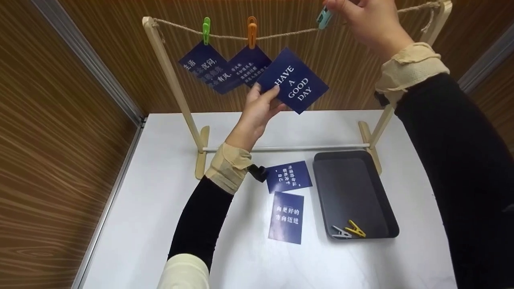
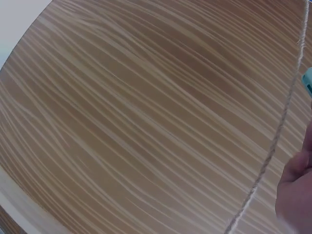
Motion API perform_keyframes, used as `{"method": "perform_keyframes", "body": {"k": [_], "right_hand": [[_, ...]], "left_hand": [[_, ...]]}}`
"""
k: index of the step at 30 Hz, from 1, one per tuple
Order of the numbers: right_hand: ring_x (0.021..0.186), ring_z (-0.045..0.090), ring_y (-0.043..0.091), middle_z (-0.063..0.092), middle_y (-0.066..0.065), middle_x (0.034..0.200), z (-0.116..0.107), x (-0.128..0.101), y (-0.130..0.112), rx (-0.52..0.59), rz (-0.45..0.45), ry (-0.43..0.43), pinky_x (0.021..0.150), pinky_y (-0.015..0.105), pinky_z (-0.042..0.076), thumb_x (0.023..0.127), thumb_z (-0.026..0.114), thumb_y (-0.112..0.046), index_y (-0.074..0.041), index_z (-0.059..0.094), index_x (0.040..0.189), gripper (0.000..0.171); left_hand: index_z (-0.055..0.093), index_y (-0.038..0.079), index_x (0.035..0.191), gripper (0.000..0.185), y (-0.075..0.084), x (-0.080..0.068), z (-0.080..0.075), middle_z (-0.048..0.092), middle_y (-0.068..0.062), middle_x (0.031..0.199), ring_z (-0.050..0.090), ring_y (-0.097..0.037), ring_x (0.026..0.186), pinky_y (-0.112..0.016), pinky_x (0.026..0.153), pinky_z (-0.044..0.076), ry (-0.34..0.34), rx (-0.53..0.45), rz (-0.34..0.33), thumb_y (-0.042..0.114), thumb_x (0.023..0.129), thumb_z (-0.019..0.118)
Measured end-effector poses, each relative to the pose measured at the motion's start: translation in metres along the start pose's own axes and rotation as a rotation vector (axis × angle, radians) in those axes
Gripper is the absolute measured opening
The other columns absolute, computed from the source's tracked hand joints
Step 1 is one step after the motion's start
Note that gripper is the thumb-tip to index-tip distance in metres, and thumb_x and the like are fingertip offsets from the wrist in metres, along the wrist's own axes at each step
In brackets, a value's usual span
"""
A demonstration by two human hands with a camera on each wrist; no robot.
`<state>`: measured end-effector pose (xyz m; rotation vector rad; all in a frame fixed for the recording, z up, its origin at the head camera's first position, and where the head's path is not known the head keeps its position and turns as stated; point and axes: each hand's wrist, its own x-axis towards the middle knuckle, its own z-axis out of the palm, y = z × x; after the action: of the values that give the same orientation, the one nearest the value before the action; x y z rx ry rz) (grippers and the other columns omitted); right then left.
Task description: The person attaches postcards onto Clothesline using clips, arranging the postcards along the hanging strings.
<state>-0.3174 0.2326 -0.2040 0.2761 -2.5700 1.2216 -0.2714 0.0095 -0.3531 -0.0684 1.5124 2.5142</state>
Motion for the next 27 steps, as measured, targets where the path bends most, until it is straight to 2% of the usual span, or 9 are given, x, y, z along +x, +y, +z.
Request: {"method": "perform_keyframes", "body": {"k": [7, 12, 16, 18, 24, 27], "right_hand": [[0.090, 0.049, 0.001, 0.059, -0.020, 0.092, 0.010, 0.004, -0.002, -0.017, 0.019, 0.021, 0.086, 0.022, 0.039, 0.095, 0.060, -0.043, -0.027, 0.070, 0.117, 0.030], [0.091, 0.055, 0.004, 0.065, -0.012, 0.099, 0.024, 0.006, -0.007, 0.010, 0.016, 0.004, 0.085, 0.022, 0.042, 0.094, 0.062, -0.043, -0.024, 0.070, 0.115, 0.029], [0.099, 0.060, 0.007, 0.064, -0.008, 0.107, 0.037, 0.005, -0.007, 0.006, -0.063, -0.023, 0.092, 0.023, 0.048, 0.095, 0.063, -0.034, -0.022, 0.066, 0.121, 0.029], [0.100, 0.060, 0.008, 0.060, -0.011, 0.108, 0.041, 0.005, -0.007, -0.015, -0.105, -0.028, 0.094, 0.024, 0.049, 0.096, 0.063, -0.031, -0.023, 0.062, 0.126, 0.031], [0.093, 0.059, 0.005, 0.056, -0.015, 0.108, 0.044, 0.001, -0.008, -0.111, -0.177, -0.025, 0.086, 0.022, 0.050, 0.098, 0.062, -0.031, -0.030, 0.055, 0.135, 0.038], [0.094, 0.063, 0.007, 0.059, -0.011, 0.108, 0.046, -0.001, -0.008, -0.090, -0.178, -0.039, 0.085, 0.023, 0.051, 0.097, 0.063, -0.030, -0.026, 0.059, 0.129, 0.033]], "left_hand": [[0.049, 0.014, 0.136, 0.034, -0.001, 0.004, 0.005, 0.068, -0.012, 0.113, 0.067, -0.019, 0.096, -0.035, 0.088, 0.053, 0.044, 0.007, -0.031, 0.012, 0.102, 0.055], [0.050, 0.013, 0.132, 0.030, 0.000, 0.007, 0.008, 0.069, -0.013, 0.113, 0.068, -0.021, 0.098, -0.035, 0.089, 0.053, 0.067, 0.013, -0.027, 0.013, 0.102, 0.055], [0.052, 0.014, 0.129, 0.028, -0.001, 0.008, 0.010, 0.070, -0.012, 0.108, 0.069, -0.020, 0.093, -0.034, 0.085, 0.054, 0.084, 0.014, -0.040, 0.013, 0.101, 0.057], [0.052, 0.014, 0.128, 0.027, -0.003, 0.009, 0.011, 0.070, -0.010, 0.103, 0.068, -0.018, 0.088, -0.033, 0.082, 0.053, 0.085, 0.012, -0.046, 0.013, 0.101, 0.057], [0.053, 0.013, 0.121, 0.020, -0.006, 0.010, 0.011, 0.068, -0.008, 0.094, 0.064, -0.016, 0.077, -0.031, 0.073, 0.051, 0.067, 0.009, -0.052, 0.011, 0.102, 0.056], [0.053, 0.013, 0.121, 0.020, -0.006, 0.009, 0.011, 0.069, -0.008, 0.095, 0.066, -0.017, 0.080, -0.031, 0.075, 0.051, 0.068, 0.012, -0.055, 0.011, 0.102, 0.056]]}}
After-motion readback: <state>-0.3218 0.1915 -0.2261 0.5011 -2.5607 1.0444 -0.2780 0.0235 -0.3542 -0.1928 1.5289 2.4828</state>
